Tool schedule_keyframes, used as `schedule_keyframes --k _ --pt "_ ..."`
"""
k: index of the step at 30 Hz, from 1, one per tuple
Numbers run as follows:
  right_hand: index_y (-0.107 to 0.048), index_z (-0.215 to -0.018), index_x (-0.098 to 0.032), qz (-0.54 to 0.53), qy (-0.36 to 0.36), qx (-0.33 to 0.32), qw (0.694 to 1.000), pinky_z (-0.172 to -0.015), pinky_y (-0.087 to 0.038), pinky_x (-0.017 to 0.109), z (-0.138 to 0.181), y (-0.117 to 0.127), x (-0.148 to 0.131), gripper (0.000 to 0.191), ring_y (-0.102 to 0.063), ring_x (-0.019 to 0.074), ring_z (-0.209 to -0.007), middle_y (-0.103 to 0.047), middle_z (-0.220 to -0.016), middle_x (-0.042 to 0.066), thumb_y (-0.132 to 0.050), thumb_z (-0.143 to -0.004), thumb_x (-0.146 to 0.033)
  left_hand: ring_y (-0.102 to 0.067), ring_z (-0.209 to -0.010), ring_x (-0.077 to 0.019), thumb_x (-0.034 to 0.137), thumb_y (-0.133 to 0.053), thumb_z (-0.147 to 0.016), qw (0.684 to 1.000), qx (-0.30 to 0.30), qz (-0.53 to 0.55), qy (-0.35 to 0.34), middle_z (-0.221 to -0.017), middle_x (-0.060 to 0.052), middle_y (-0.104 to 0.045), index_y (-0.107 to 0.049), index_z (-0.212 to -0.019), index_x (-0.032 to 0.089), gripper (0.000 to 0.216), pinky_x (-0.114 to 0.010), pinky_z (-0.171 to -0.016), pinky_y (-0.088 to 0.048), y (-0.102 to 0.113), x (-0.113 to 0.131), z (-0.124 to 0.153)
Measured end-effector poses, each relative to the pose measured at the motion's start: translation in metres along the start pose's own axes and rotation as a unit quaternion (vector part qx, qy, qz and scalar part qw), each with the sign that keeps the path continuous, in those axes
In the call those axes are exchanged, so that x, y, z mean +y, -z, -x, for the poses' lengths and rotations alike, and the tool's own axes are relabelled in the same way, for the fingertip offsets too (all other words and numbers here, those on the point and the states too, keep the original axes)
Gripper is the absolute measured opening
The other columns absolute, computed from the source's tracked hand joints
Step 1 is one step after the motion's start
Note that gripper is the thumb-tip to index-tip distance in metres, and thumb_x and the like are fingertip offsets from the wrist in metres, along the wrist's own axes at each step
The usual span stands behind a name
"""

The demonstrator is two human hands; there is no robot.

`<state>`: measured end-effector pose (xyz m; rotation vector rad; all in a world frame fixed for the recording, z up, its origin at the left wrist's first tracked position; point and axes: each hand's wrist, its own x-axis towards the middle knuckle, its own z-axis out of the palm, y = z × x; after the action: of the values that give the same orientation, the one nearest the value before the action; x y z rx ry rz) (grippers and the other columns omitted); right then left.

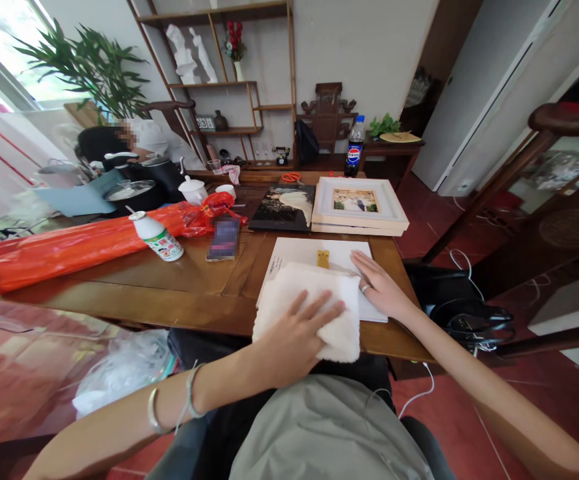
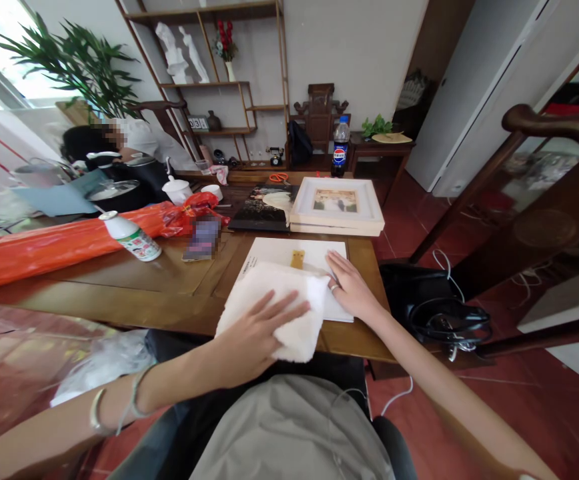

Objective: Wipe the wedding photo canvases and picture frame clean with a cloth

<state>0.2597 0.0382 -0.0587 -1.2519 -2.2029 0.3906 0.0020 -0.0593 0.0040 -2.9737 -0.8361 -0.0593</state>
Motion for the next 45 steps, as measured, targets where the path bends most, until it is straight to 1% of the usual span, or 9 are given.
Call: schedule_keyframes --k 4,12,16,21,24,28,37,41,45 --pt "-0.037 -0.146 -0.025 -0.002 0.005 0.008 1.0 -0.118 -0.025 0.053 0.0 0.0 0.0 0.054 -0.031 0.0263 -0.142 -0.036 -0.153 0.004 -0.042 -0.093 -0.035 -0.018 -0.145 -0.027 0.022 -0.056 -0.087 1.0 0.006 0.007 -0.002 -0.157 -0.003 -0.022 -0.072 -0.103 0.021 0.022 -0.048 -0.116 -0.022 0.001 -0.014 0.002" --pt "-0.041 -0.144 -0.022 0.01 -0.01 0.007 1.0 -0.118 -0.026 0.052 -0.001 0.001 -0.005 0.055 -0.031 0.0259 -0.142 -0.038 -0.152 0.008 -0.038 -0.095 -0.045 -0.024 -0.144 -0.0267 0.023 -0.049 -0.092 0.992 0.036 -0.065 0.104 -0.156 -0.007 -0.025 -0.068 -0.113 0.017 0.028 -0.047 -0.114 -0.026 -0.02 -0.1 -0.035" --pt "-0.041 -0.144 -0.021 0.006 -0.011 0.008 1.0 -0.118 -0.026 0.051 -0.001 0.001 -0.005 0.055 -0.031 0.0259 -0.142 -0.037 -0.152 0.008 -0.038 -0.095 -0.045 -0.023 -0.144 -0.0298 0.023 -0.049 -0.093 0.992 0.018 -0.063 0.107 -0.156 -0.008 -0.027 -0.07 -0.109 0.016 0.028 -0.051 -0.113 -0.026 -0.017 -0.089 -0.03" --pt "-0.04 -0.145 -0.022 0.012 -0.007 0.009 1.0 -0.118 -0.026 0.051 -0.001 -0.001 -0.002 0.054 -0.031 0.0255 -0.142 -0.037 -0.153 0.007 -0.039 -0.095 -0.044 -0.018 -0.145 -0.0295 0.023 -0.053 -0.09 0.998 -0.007 -0.014 0.067 -0.156 -0.009 -0.025 -0.073 -0.098 0.017 0.023 -0.051 -0.116 -0.02 -0.001 -0.041 0.009" --pt "-0.04 -0.145 -0.021 0.016 -0.01 0.008 1.0 -0.119 -0.025 0.049 -0.001 -0.002 -0.001 0.054 -0.03 0.0251 -0.143 -0.037 -0.153 0.007 -0.038 -0.096 -0.044 -0.017 -0.146 -0.0252 0.025 -0.052 -0.091 0.998 -0.02 0.02 0.048 -0.157 -0.005 -0.024 -0.073 -0.096 0.019 0.023 -0.047 -0.118 -0.016 0.004 -0.03 0.029" --pt "-0.041 -0.144 -0.019 0.021 -0.012 0.004 1.0 -0.119 -0.025 0.048 0.0 -0.002 -0.002 0.055 -0.03 0.0246 -0.143 -0.037 -0.153 0.009 -0.038 -0.096 -0.043 -0.018 -0.146 -0.0239 0.024 -0.05 -0.092 0.998 -0.019 0.018 0.064 -0.157 -0.005 -0.023 -0.072 -0.099 0.018 0.024 -0.046 -0.118 -0.016 -0.001 -0.054 0.027" --pt "-0.043 -0.143 -0.014 0.025 -0.02 -0.003 0.999 -0.118 -0.025 0.049 -0.002 0.002 -0.008 0.056 -0.03 0.0258 -0.143 -0.036 -0.152 0.012 -0.037 -0.095 -0.043 -0.026 -0.143 -0.0283 0.021 -0.042 -0.097 0.99 0.013 -0.015 0.136 -0.152 -0.014 -0.032 -0.058 -0.124 0.01 0.034 -0.046 -0.111 -0.03 -0.014 -0.139 -0.038" --pt "-0.043 -0.143 -0.014 0.022 -0.02 -0.003 1.0 -0.118 -0.026 0.049 -0.002 0.002 -0.007 0.056 -0.031 0.0256 -0.142 -0.037 -0.152 0.012 -0.037 -0.095 -0.043 -0.029 -0.142 -0.0276 0.017 -0.041 -0.097 0.992 0.02 -0.01 0.123 -0.146 -0.016 -0.043 -0.061 -0.118 0.009 0.03 -0.044 -0.11 -0.033 -0.013 -0.141 -0.036" --pt "-0.043 -0.142 -0.009 0.027 -0.019 -0.008 0.999 -0.119 -0.024 0.047 -0.002 0.001 -0.006 0.058 -0.029 0.0259 -0.143 -0.036 -0.152 0.015 -0.037 -0.095 -0.043 -0.031 -0.141 -0.0246 0.024 -0.042 -0.098 0.993 0.023 0.028 0.114 -0.143 -0.014 -0.048 -0.067 -0.103 0.012 0.028 -0.044 -0.113 -0.031 -0.007 -0.119 -0.007"
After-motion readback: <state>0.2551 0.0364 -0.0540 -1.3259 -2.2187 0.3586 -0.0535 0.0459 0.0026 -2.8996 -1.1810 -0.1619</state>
